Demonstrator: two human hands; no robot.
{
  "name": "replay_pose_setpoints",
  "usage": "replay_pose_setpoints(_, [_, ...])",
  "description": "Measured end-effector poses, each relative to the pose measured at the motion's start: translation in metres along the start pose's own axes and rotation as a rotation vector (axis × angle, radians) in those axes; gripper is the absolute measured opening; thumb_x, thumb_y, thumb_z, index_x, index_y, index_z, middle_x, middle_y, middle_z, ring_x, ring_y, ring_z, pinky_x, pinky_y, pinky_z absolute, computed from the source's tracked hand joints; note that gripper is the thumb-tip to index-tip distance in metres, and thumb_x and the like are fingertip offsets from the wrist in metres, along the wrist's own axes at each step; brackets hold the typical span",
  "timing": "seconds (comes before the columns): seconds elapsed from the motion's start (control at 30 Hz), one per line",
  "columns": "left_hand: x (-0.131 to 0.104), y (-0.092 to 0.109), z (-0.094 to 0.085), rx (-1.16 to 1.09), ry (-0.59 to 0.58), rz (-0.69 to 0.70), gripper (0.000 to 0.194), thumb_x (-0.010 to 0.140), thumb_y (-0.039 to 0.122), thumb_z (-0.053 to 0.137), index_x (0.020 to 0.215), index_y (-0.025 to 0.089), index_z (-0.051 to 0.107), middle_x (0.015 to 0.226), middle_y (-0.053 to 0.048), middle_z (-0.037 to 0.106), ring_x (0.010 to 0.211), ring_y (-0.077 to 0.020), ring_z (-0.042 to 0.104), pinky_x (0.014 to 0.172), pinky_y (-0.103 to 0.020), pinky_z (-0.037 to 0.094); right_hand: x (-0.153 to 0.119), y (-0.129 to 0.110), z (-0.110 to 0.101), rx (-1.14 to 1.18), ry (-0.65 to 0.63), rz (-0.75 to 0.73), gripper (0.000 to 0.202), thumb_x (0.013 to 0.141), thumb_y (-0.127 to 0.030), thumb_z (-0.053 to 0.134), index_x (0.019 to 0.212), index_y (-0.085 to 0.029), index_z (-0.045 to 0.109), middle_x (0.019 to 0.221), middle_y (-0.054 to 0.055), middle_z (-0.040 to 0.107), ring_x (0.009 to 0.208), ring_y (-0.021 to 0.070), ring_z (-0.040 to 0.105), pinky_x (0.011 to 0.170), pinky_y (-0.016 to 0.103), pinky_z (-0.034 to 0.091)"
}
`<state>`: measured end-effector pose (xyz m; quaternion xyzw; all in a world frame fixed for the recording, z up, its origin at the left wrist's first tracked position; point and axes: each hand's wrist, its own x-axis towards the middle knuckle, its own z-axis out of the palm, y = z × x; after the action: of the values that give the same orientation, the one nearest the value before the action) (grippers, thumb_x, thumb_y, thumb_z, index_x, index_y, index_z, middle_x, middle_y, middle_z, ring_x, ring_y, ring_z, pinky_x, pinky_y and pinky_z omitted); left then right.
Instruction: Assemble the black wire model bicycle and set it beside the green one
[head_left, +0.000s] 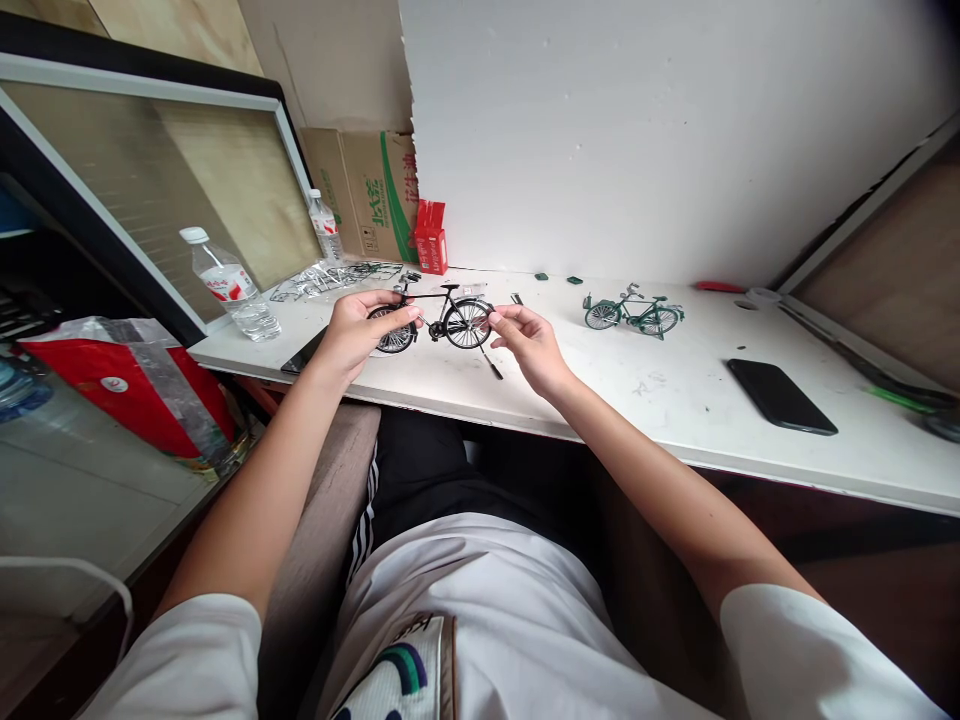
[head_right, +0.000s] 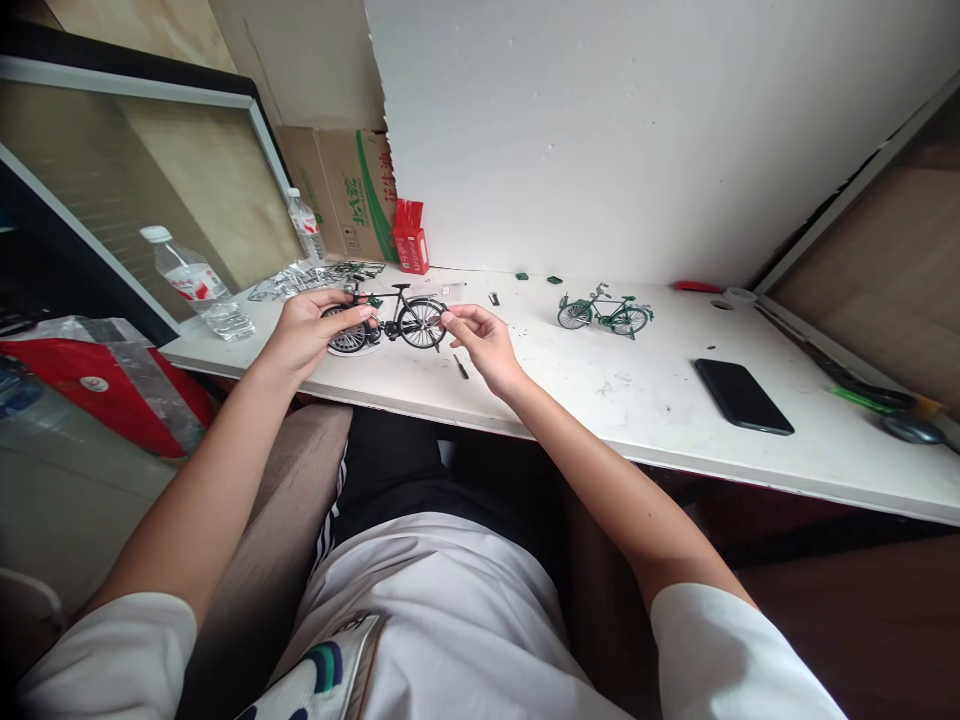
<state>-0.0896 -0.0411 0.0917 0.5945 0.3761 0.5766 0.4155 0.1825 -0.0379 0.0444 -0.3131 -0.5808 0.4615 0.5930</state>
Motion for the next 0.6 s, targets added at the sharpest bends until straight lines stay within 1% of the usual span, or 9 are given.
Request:
replay_pose_setpoints(0.17, [-0.0005,0.0010,0.0007,-0.008,-0.006,-0.012,0.051,0.061,0.046,0.106,0.092,0.014,0.082,0.093,-0.010,0.082,0.088,-0.0241,0.079,0.095,-0.038,0.061,0.0001,-0.0001,0.0005,-0.026,0.005,-0.013,0.044,0.081,-0.063,0.090,0.096,-0.025,0.073,0.104,0.004,0.080,0.101,0.0199,0.071,0.079,0.030,0.058])
replay_pose_setpoints(0.3, [-0.0008,0.0021,0.0007,0.010,-0.016,-0.016,0.050,0.062,0.048,0.105,0.091,0.014,0.082,0.091,-0.010,0.082,0.090,-0.0252,0.079,0.096,-0.039,0.061,-0.0004,-0.0013,0.0007,-0.030,-0.004,-0.011,0.042,0.083,-0.062,0.089,0.096,-0.025,0.072,0.105,0.004,0.079,0.101,0.0192,0.069,0.079,0.030,0.057])
replay_pose_setpoints(0.47, [-0.0011,0.0031,0.0010,0.031,-0.023,-0.031,0.051,0.061,0.050,0.104,0.090,0.016,0.082,0.089,-0.010,0.082,0.095,-0.0283,0.079,0.095,-0.040,0.062,0.0003,0.0003,-0.0009,0.063,-0.030,0.055,0.038,0.082,-0.057,0.089,0.095,-0.025,0.074,0.104,0.003,0.075,0.100,0.0184,0.067,0.077,0.027,0.054])
replay_pose_setpoints(0.6, [-0.0016,0.0030,0.0016,0.024,-0.024,-0.045,0.052,0.060,0.051,0.105,0.090,0.016,0.081,0.090,-0.010,0.083,0.095,-0.0286,0.079,0.096,-0.042,0.062,0.0009,0.0025,-0.0016,0.136,-0.053,0.103,0.042,0.082,-0.062,0.087,0.097,-0.025,0.074,0.104,0.003,0.072,0.099,0.0185,0.065,0.075,0.027,0.054])
